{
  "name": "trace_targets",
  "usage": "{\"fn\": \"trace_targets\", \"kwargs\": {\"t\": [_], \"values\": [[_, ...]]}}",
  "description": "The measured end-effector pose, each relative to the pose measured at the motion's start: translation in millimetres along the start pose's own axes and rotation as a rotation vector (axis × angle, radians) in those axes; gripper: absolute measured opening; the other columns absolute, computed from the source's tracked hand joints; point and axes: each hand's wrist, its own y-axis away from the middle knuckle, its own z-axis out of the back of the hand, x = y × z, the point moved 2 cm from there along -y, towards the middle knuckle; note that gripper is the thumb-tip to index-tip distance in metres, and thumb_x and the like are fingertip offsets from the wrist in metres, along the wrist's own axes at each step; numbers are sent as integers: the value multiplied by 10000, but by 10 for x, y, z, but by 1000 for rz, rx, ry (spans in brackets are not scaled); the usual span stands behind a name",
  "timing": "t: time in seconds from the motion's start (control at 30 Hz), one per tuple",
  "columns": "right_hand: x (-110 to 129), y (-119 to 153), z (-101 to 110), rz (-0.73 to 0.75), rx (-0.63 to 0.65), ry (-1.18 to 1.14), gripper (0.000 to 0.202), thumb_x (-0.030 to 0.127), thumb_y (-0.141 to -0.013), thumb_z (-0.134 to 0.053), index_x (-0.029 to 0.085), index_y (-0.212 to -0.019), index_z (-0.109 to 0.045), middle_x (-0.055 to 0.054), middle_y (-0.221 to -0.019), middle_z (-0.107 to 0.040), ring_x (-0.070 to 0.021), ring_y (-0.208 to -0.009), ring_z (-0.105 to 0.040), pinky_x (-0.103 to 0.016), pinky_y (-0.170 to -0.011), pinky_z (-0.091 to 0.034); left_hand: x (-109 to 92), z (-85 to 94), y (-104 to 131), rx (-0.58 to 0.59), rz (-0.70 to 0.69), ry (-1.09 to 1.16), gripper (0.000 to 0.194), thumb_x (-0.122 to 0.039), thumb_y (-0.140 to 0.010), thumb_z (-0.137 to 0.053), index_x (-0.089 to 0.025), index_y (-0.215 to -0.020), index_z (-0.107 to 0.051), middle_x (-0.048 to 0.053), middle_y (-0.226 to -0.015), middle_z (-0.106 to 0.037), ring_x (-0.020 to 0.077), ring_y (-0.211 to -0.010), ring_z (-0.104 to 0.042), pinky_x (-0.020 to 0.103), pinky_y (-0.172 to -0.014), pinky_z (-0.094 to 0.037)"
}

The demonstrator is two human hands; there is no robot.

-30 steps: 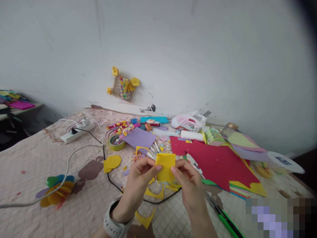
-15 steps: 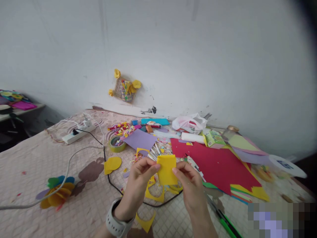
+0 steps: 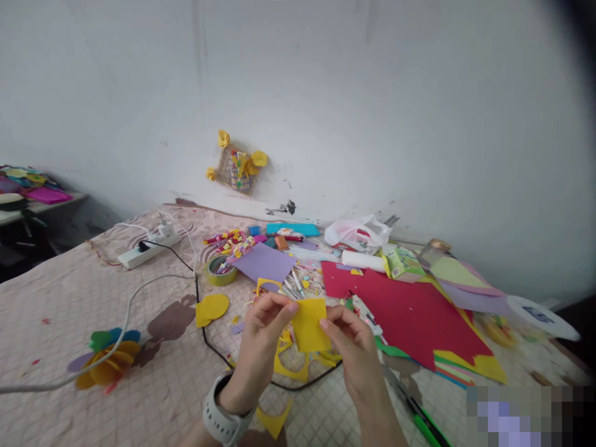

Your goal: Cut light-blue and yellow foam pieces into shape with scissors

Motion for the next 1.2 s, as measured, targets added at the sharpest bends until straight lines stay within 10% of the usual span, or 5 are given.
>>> {"fn": "trace_targets", "kwargs": {"t": [1.2], "values": [[30,-29,91,128,-264,-156,142,271,-720,-701,200,-651,-600,55,-593,-520,-126,-579,-449,-232,-551,-361,57,-26,-6,296,-61,-434,172,-300,-768,-634,-157,-683,-588,17,-658,-584,130,-608,-515,230,-568,-406]]}}
